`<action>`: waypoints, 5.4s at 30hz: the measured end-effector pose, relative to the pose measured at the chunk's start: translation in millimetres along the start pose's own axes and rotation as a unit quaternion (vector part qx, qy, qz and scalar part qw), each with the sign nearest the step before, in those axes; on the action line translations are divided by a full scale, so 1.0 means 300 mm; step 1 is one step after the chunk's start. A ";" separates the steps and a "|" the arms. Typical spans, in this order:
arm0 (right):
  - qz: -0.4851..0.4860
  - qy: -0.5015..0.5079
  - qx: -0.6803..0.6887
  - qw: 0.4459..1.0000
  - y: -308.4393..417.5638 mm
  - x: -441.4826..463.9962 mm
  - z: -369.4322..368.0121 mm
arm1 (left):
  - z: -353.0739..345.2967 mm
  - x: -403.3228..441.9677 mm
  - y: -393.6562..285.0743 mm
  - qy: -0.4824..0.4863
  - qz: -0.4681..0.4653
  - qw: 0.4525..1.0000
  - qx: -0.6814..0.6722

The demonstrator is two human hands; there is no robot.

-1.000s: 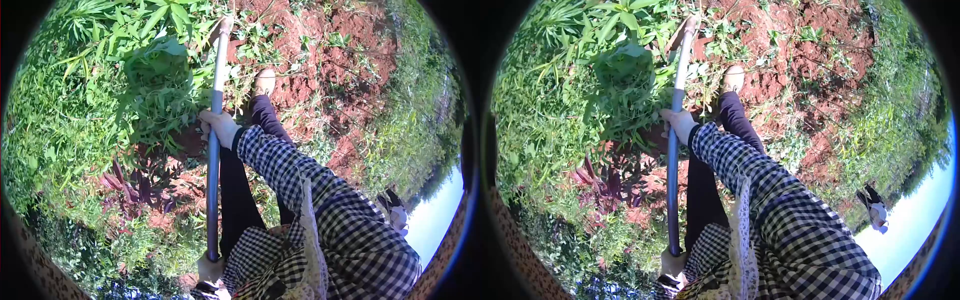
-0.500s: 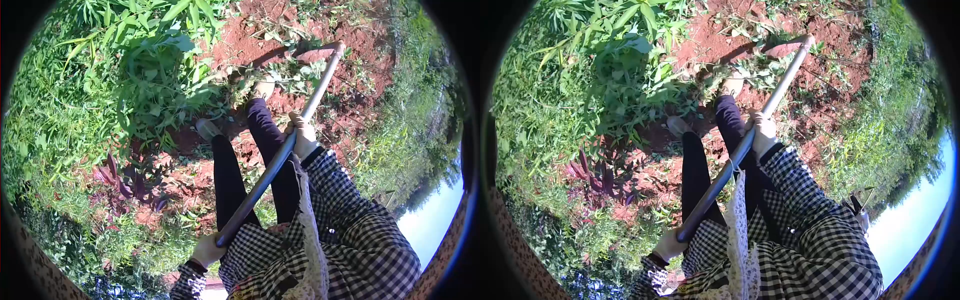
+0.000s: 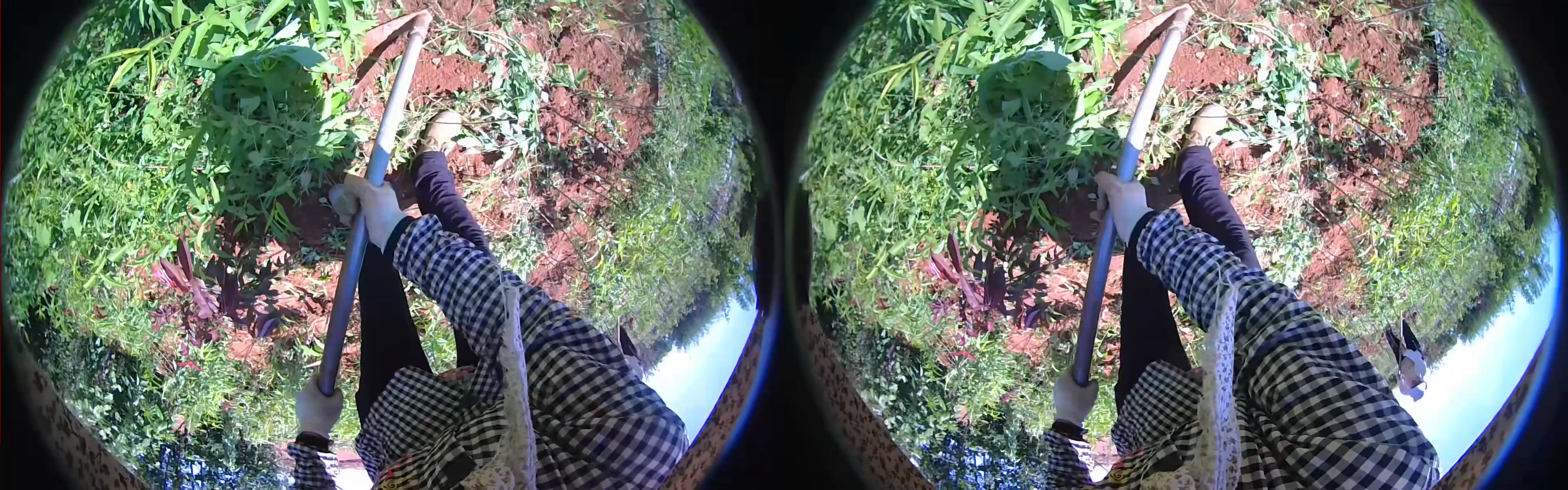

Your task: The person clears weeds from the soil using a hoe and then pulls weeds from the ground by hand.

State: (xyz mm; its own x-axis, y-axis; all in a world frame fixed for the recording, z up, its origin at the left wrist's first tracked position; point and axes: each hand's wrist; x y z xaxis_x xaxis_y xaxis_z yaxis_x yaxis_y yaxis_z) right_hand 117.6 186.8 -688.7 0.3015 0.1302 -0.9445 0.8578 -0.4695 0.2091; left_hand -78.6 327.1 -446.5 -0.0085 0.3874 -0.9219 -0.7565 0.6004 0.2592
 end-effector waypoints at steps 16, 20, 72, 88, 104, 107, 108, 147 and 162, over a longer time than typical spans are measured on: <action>0.176 -0.051 -0.046 0.982 0.335 -0.137 0.084 | -0.102 0.009 -0.176 -0.027 -0.125 0.991 -0.028; 0.037 -0.095 -0.164 0.981 0.090 -0.107 0.040 | -0.121 -0.081 -0.021 0.041 -0.048 0.993 -0.096; -0.141 0.014 -0.103 0.985 -0.130 -0.232 0.006 | -0.154 -0.203 0.213 0.127 0.032 0.987 -0.089; -0.240 0.036 -0.202 0.949 -0.471 -0.393 -0.039 | -0.263 -0.537 0.349 0.131 0.212 0.963 -0.103; -0.156 -0.051 -0.215 0.963 -0.226 -0.232 0.042 | -0.262 -0.287 0.224 0.134 0.059 0.979 -0.143; -0.206 -0.055 -0.203 0.956 -0.274 -0.302 0.008 | -0.225 -0.372 0.245 0.246 0.149 0.945 -0.155; -0.202 -0.048 -0.208 0.956 -0.257 -0.297 0.008 | -0.200 -0.389 0.231 0.244 0.152 0.945 -0.154; -0.206 0.012 0.031 0.978 -0.064 -0.043 0.241 | -0.166 1.164 -0.382 -0.286 -0.190 0.919 -0.194; -0.197 0.035 -0.024 0.979 -0.090 -0.041 0.200 | -0.124 1.558 -0.781 -0.198 -0.211 0.935 0.206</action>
State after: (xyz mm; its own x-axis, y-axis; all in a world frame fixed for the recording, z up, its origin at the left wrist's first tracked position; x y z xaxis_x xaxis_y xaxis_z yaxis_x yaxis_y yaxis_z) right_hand 65.8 145.5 -697.8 -0.0311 0.3528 -0.9352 0.9316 -0.3287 -0.1550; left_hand 70.5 341.4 -948.8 0.5384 0.2360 -0.8090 -0.3215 0.9449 0.0617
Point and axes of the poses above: each hand's wrist, its own x-axis towards the middle knuckle, its own z-axis out of the back of the hand, y = z × x, and after that the axes turned 6 degrees about z, right-handed
